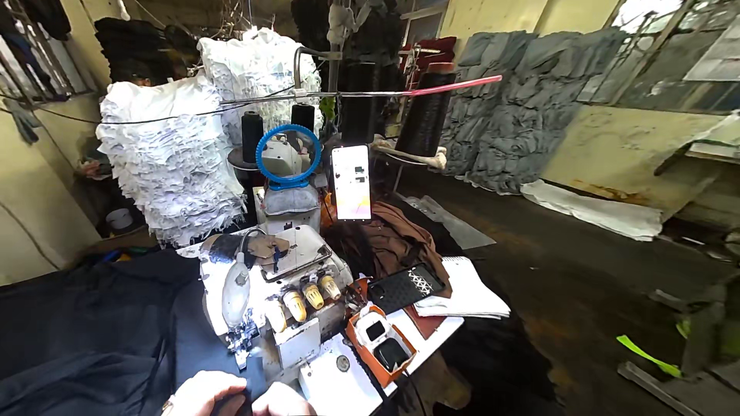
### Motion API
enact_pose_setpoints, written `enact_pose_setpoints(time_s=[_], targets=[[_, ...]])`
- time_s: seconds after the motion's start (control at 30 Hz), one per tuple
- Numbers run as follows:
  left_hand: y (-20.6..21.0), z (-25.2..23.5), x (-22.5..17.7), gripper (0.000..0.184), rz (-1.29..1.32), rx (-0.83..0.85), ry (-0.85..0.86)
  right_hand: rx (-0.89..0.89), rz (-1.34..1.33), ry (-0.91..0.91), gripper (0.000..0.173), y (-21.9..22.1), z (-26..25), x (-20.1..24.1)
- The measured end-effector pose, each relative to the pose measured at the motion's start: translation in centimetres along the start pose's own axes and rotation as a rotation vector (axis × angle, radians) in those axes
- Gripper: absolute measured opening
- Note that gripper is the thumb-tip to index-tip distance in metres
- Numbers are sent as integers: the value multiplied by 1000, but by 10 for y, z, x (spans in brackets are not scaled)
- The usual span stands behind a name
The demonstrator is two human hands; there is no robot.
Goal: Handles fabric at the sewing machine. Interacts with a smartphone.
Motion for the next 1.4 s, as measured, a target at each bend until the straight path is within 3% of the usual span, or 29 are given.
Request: enact_pose_setpoints(time_s=[0.13, 0.37, 0.63, 0.87, 0.97, 1.07, 1.23, 1.4], targets=[[14, -8, 16, 16, -78, -6, 0, -166, 269, -31, 16, -18, -6, -7], [34, -2, 50, 18, -62, 28, -202, -137, 215, 36, 15, -20, -4, -17], [33, -2, 53, 19, -64, 12, -228, -175, 81, 175, 17, -24, -3, -34], [34, 0, 55, 19, -95, -6, -229, -154, -4, 153, 23, -23, -2, -38], [34, 0, 54, 18, -103, -17, -224, -158, 74, 88, 25, -32, -2, -18], [35, 0, 55, 18, -109, -15, -235, -196, 156, -80, 23, -62, -6, 30], [34, 0, 55, 17, -124, -22, -225, -401, 369, -395, 18, -167, -35, 114], [33, 0, 52, 17, -137, -51, -222, -495, 680, -389, 30, -239, -104, 162]])
Point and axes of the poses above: each hand's wrist, its own z-axis away from the middle knuckle, its own y-axis out of the palm, x = y × z, the point moved 10 cm from there along -z, towards the middle knuckle, and after that the axes turned 8 degrees about -z, right-handed, at the moved point
